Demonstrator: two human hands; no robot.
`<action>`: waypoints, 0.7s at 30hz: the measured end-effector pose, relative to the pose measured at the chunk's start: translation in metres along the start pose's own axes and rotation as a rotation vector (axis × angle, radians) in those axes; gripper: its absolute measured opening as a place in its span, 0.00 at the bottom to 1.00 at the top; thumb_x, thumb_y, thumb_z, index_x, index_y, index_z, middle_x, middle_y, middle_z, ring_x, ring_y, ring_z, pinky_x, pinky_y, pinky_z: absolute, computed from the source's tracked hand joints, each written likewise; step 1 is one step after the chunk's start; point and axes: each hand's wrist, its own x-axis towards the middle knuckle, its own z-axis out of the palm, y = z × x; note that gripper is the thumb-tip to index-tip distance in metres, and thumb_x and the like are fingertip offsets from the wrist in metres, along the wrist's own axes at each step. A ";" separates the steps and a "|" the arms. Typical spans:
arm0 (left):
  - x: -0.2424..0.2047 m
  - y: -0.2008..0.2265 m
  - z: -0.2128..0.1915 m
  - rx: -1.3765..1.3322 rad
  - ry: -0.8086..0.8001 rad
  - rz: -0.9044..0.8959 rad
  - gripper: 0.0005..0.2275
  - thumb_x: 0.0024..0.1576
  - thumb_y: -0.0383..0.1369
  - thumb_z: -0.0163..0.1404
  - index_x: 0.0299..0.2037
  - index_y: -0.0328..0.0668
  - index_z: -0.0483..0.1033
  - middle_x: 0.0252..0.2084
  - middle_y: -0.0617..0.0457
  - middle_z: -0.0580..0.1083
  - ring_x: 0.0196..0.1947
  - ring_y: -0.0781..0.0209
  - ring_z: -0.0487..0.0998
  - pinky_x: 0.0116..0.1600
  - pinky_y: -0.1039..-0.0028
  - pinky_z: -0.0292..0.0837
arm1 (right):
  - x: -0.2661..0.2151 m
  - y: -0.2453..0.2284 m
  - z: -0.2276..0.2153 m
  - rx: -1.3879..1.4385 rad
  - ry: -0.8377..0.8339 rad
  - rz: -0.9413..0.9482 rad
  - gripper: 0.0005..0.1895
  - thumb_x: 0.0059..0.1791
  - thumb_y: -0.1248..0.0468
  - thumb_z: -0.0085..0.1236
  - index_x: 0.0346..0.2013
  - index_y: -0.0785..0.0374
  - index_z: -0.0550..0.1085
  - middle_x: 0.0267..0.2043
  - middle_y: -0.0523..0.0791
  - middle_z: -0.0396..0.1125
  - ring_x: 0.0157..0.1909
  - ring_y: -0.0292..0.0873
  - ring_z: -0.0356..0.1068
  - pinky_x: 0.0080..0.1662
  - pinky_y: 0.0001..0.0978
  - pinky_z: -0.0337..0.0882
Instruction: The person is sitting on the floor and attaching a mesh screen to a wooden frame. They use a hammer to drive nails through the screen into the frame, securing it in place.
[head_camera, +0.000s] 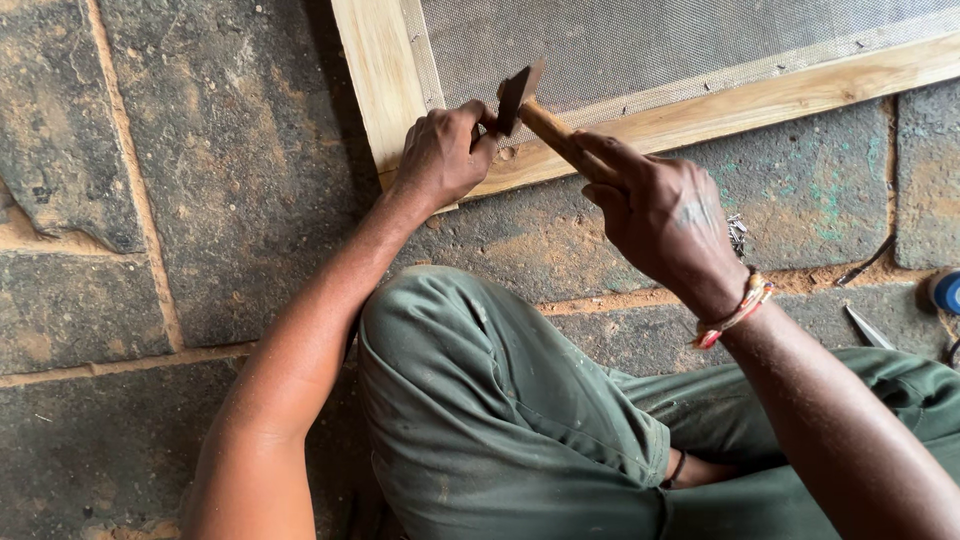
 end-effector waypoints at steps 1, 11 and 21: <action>-0.001 0.001 -0.001 -0.010 0.001 -0.009 0.04 0.63 0.30 0.49 0.39 0.39 0.74 0.20 0.63 0.69 0.12 0.74 0.63 0.16 0.78 0.62 | 0.000 -0.001 0.001 0.001 0.027 -0.006 0.19 0.56 0.61 0.58 0.62 0.56 0.74 0.19 0.41 0.68 0.14 0.34 0.57 0.20 0.32 0.58; -0.001 0.003 0.002 -0.018 0.009 -0.051 0.06 0.64 0.33 0.51 0.40 0.39 0.76 0.17 0.58 0.72 0.12 0.74 0.62 0.18 0.76 0.60 | -0.006 -0.003 0.014 0.054 0.193 -0.025 0.18 0.57 0.62 0.61 0.62 0.55 0.76 0.34 0.45 0.76 0.20 0.31 0.63 0.23 0.27 0.62; -0.013 -0.022 -0.016 0.326 0.485 -0.150 0.21 0.68 0.40 0.43 0.68 0.40 0.62 0.51 0.47 0.74 0.51 0.56 0.76 0.58 0.57 0.69 | -0.022 -0.005 0.015 0.175 0.300 0.000 0.20 0.58 0.62 0.60 0.66 0.56 0.73 0.41 0.44 0.78 0.28 0.31 0.71 0.28 0.20 0.67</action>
